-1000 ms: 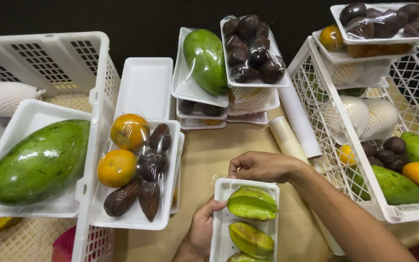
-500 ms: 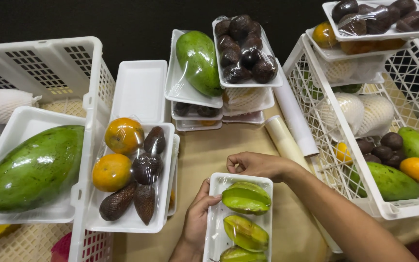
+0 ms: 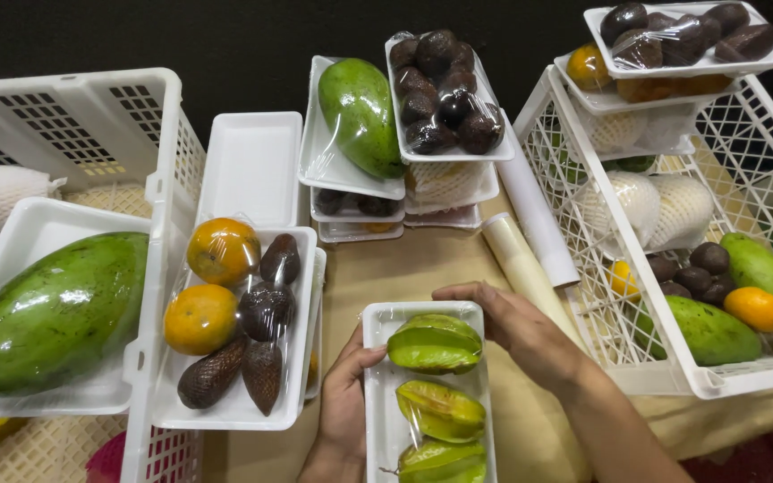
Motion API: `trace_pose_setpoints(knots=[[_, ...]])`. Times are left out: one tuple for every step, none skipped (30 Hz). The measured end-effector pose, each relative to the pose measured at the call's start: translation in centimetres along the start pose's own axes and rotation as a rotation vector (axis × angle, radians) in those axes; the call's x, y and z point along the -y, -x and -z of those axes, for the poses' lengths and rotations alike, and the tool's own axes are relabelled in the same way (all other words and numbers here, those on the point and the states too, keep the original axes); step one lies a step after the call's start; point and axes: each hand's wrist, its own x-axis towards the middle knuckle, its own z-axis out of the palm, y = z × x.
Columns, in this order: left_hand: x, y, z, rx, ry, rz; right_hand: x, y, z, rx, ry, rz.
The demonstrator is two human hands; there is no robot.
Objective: Packaging starfruit by placing them on a tray and wrapping them with plastic film.
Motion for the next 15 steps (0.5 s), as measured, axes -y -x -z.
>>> trace_pose_setpoints(knots=[[0.2, -0.2, -0.1, 0.014, 0.002, 0.001, -1.0, 0.6, -0.3, -0.027, -0.136, -0.029], [0.7, -0.5, 0.1, 0.017, 0.002, 0.003, -2.0, 0.9, -0.3, -0.030, -0.135, -0.027], [1.1, -0.7, 0.4, 0.039, -0.005, 0.001, -3.0, 1.3, -0.3, -0.072, -0.291, 0.012], [1.5, -0.9, 0.6, 0.062, -0.011, -0.001, -4.0, 1.6, -0.3, -0.113, -0.446, 0.052], [1.6, -1.0, 0.5, 0.061, -0.010, 0.001, -5.0, 1.9, -0.6, -0.114, -0.445, 0.051], [1.7, -1.1, 0.4, 0.014, -0.036, -0.013, -5.9, 2.1, -0.8, -0.166, -0.588, 0.069], [1.7, -1.2, 0.2, -0.033, -0.061, -0.033, -6.7, 2.1, -1.1, -0.213, -0.729, 0.088], [1.8, -0.9, 0.2, -0.034, -0.059, -0.037, -6.0, 2.6, -2.1, -0.209, -0.727, 0.087], [1.7, -0.9, 0.0, -0.022, -0.056, -0.054, -5.1, 2.8, -3.0, -0.326, -0.774, 0.023], [1.6, -0.9, -0.2, -0.009, -0.052, -0.071, -4.3, 3.0, -4.0, -0.442, -0.818, -0.046], [1.5, -0.9, -0.3, -0.015, -0.048, -0.078, -3.8, 3.0, -4.6, -0.433, -0.815, -0.050], [1.3, -0.9, -0.4, -0.056, -0.072, -0.096, -3.3, 3.0, -5.1, -0.481, -0.818, -0.089], [1.2, -0.9, -0.4, -0.098, -0.096, -0.112, -2.9, 3.0, -5.6, -0.529, -0.820, -0.129], [1.2, -0.6, -0.4, -0.104, -0.092, -0.118, -2.7, 3.2, -6.1, -0.522, -0.817, -0.135], [1.2, -0.7, -0.6, -0.112, -0.092, -0.130, -2.4, 3.0, -6.5, -0.556, -0.816, -0.163]])
